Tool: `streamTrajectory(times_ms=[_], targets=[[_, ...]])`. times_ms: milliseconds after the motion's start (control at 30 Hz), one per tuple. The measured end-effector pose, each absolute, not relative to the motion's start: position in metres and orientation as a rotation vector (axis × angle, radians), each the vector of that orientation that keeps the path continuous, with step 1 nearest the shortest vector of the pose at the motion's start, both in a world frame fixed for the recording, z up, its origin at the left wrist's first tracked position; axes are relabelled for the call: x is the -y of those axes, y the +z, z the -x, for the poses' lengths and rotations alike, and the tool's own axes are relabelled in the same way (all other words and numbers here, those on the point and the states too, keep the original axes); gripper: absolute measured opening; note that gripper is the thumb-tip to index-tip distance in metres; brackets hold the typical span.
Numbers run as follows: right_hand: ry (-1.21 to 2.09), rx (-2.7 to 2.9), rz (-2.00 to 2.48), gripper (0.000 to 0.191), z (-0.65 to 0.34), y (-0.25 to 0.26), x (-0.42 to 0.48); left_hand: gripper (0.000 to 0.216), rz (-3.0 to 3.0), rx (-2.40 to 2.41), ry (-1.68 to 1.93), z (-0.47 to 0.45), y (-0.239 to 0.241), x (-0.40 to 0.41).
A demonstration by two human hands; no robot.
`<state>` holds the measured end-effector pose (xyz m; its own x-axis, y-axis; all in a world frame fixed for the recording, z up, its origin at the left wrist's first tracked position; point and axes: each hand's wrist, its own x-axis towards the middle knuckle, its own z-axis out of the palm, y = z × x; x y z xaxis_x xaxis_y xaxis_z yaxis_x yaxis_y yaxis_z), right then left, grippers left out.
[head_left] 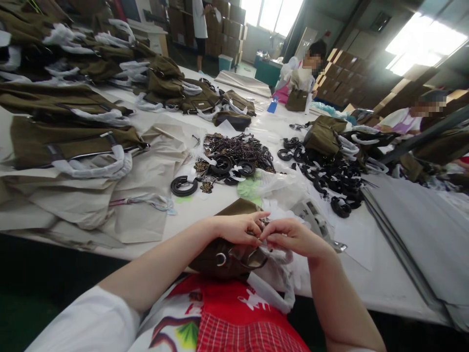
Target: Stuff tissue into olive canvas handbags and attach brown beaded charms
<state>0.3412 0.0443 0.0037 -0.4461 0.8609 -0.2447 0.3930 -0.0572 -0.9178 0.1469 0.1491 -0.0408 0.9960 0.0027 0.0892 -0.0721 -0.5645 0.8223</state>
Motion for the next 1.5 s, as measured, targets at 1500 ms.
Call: streamTrajectory(times_ms=[1500], targets=[[0.237, 2.203, 2.448, 0.038, -0.332, -0.007, -0.129, 0.018, -2.2, -0.26, 0.184, -0.029, 0.044, -0.096]])
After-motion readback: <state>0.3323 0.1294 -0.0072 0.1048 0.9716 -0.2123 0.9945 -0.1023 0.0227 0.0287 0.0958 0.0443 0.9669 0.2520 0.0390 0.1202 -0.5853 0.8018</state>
